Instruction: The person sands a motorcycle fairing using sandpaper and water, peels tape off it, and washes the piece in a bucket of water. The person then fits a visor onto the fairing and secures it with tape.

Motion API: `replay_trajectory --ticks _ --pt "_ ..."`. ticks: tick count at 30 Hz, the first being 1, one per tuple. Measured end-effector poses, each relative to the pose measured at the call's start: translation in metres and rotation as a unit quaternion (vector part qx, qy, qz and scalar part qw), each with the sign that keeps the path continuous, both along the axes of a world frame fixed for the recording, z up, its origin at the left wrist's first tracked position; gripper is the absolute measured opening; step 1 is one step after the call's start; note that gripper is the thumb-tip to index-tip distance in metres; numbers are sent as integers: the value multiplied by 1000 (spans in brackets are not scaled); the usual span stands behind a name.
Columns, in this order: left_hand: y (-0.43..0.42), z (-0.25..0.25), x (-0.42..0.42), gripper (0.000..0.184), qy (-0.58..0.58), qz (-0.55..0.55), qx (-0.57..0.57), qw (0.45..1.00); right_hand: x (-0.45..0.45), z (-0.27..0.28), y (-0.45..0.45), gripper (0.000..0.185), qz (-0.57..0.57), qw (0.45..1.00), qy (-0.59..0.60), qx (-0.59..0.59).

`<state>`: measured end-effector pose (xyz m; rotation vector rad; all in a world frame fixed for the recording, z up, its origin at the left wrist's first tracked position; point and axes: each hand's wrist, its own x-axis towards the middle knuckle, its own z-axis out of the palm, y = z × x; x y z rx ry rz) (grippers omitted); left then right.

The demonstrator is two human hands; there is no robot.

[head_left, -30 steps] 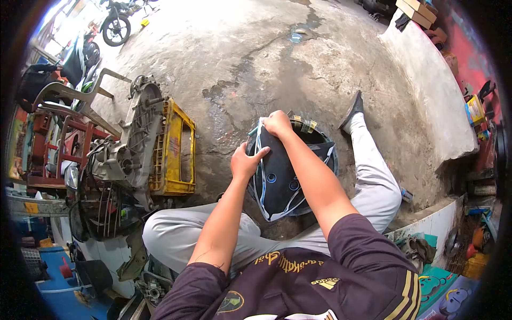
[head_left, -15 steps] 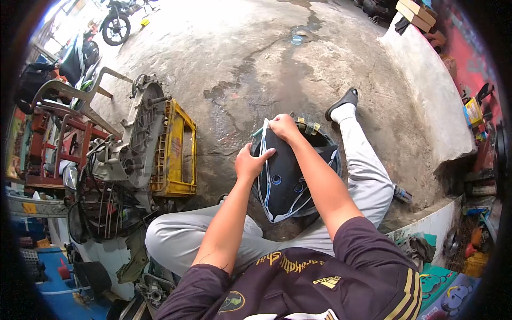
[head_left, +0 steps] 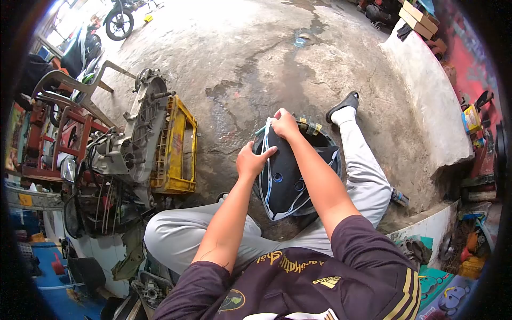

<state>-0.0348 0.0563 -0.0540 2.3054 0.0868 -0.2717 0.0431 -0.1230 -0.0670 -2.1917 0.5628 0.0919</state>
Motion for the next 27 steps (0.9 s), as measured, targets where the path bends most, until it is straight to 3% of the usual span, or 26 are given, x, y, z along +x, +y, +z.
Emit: replay_trajectory --ticks 5,13,16,27 --pt "0 -3 -1 96 -24 3 5 1000 -13 10 -4 22 50 998 -35 34" --pt "-2 8 -4 103 -16 6 12 1000 -10 5 -7 22 50 996 -65 20" --pt "-1 10 -2 108 5 1 6 1000 -9 0 -9 21 38 995 -49 80" --pt "0 12 -2 111 19 2 -7 1000 -15 6 0 21 2 995 -100 -3"
